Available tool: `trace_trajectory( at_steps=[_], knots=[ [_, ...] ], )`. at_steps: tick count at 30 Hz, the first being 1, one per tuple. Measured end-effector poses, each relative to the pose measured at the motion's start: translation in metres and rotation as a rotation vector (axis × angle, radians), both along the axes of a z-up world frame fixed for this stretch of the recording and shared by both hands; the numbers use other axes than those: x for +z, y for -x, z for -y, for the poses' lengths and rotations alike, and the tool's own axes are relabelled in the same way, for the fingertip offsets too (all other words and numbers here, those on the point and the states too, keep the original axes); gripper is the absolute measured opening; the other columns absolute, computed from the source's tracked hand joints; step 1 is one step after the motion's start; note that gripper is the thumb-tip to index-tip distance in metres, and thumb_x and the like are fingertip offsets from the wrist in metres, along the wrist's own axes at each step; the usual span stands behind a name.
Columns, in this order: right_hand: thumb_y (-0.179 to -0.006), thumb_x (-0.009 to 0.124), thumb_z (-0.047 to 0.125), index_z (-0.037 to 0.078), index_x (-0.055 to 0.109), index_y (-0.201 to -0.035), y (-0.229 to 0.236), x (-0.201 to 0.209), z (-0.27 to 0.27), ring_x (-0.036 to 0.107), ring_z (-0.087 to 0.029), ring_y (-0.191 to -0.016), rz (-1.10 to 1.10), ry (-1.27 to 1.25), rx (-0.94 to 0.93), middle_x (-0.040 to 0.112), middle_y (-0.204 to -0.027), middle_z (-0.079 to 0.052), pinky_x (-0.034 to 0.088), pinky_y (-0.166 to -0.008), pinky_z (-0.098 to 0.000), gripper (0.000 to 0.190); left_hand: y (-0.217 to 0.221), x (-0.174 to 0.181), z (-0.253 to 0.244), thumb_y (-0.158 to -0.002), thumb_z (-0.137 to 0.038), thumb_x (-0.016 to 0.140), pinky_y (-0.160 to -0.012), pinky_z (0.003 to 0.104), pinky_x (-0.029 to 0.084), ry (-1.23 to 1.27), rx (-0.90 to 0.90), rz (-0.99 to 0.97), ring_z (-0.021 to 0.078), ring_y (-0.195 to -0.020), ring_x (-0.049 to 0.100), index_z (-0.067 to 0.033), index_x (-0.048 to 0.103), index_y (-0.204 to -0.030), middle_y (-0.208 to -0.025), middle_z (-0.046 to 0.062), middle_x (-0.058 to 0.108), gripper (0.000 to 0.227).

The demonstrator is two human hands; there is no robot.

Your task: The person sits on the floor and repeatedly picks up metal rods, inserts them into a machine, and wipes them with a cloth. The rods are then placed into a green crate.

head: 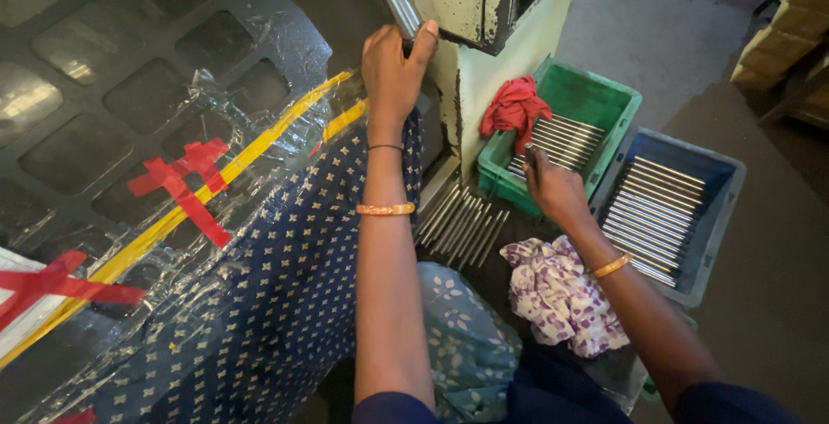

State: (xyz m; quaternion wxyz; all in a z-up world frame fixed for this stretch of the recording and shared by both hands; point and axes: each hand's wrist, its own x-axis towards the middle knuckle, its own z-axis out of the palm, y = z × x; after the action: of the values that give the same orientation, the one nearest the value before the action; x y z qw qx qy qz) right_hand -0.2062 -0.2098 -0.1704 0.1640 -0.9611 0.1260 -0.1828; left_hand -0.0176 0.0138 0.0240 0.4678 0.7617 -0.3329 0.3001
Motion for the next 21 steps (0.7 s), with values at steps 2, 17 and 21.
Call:
trace_trajectory(
  at_steps=[2,17,21],
  knots=[
    [-0.104,0.053,0.033,0.008,0.052,-0.131,0.0000,-0.0005,0.0001,0.069,-0.047,-0.072,0.018,-0.013,0.013,0.071,-0.079,-0.025,0.053,-0.065,-0.0582,0.037,-0.0002,-0.0007,0.0001,-0.098,-0.049,0.060,-0.086,0.045,0.046,0.007,0.015,0.006,0.0328,-0.082,0.061,-0.0060,0.067,-0.080,-0.079,0.012,0.063,0.047],
    [-0.104,0.053,0.035,0.007,0.052,-0.130,-0.0023,-0.0060,0.0052,0.068,-0.046,-0.066,0.017,0.001,-0.005,0.070,-0.074,-0.024,0.053,-0.061,-0.0574,0.039,-0.0032,-0.0044,0.0035,-0.098,-0.044,0.066,-0.079,0.048,0.045,0.002,0.061,0.019,0.0381,-0.083,0.059,-0.0018,0.064,-0.078,-0.079,0.017,0.061,0.047],
    [-0.103,0.052,0.035,0.006,0.053,-0.126,-0.0031,-0.0061,0.0060,0.068,-0.047,-0.067,0.026,0.000,-0.006,0.070,-0.075,-0.024,0.053,-0.062,-0.0580,0.037,-0.0041,-0.0061,0.0042,-0.099,-0.044,0.066,-0.080,0.048,0.045,0.015,0.055,0.045,0.0378,-0.084,0.059,-0.0021,0.065,-0.080,-0.080,0.017,0.061,0.046]
  ],
)
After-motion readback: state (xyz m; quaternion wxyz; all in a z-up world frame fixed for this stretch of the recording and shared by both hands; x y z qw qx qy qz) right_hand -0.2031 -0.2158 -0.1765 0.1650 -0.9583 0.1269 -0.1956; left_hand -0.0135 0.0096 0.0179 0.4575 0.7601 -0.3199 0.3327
